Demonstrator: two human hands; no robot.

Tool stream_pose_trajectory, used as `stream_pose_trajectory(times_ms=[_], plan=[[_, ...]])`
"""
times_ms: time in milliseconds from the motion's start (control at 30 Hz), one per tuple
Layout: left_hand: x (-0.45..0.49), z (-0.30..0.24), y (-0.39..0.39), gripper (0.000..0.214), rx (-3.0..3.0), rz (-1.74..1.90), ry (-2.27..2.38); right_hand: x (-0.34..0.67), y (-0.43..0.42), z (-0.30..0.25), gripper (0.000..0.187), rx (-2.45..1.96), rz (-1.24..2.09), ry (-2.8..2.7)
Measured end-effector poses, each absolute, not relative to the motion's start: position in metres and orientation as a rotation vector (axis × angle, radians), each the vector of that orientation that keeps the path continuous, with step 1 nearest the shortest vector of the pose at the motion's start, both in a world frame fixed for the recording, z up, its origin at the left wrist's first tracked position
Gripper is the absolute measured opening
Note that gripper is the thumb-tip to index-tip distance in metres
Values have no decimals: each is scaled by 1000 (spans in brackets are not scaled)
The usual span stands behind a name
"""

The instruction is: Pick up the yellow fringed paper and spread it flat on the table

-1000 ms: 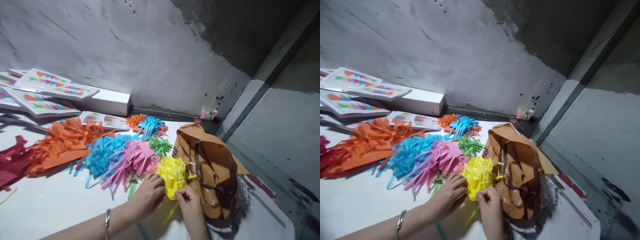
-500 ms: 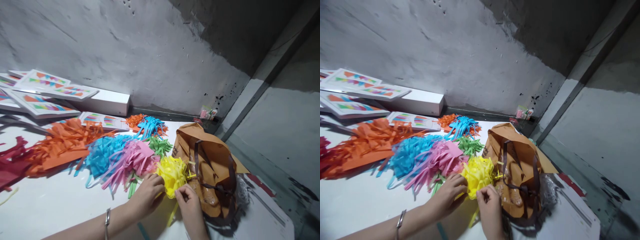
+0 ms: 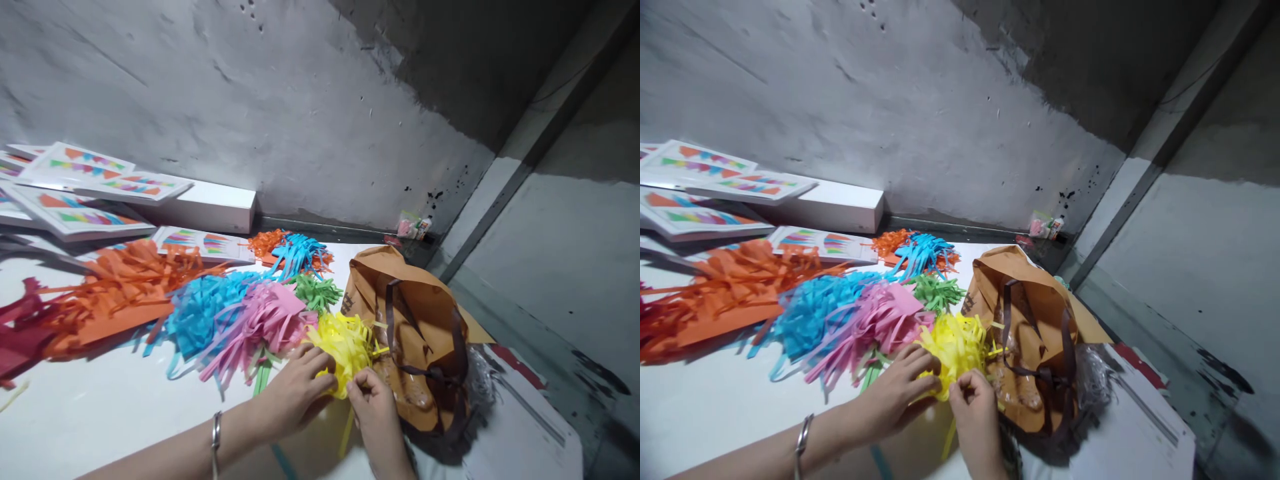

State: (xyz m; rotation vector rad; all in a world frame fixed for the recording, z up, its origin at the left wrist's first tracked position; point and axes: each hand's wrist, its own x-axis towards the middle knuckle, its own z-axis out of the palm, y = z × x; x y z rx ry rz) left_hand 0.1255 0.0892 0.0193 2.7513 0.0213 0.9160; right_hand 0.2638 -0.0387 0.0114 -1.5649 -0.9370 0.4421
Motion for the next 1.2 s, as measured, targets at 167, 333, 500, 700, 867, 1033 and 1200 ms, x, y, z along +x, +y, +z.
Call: stream_pose_trajectory(times_ms=[167,333,500,700,867,1033,1200], plan=[[123,24,97,6,2714,866,11,265,-39,13,33,-1580,399,-969],[128,30,96,16,2663,899,18,269,-42,11,26,-1628,300,-1024],[131,30,95,18,2641,902,57,269,-54,26,19,-1555,-229,-1462],[131,27,98,15,2613,894,79,267,-49,44,49,-1544,-825,-2078],[132,29,95,15,2573,866,85,273,-44,36,36,-1692,-971,-1983],[141,36,92,19,2504,823,122,275,-45,39,33,-1681,-947,-2038],[135,63,127,21,2221,810,243,301,-68,51,39,-1702,-989,-2050]])
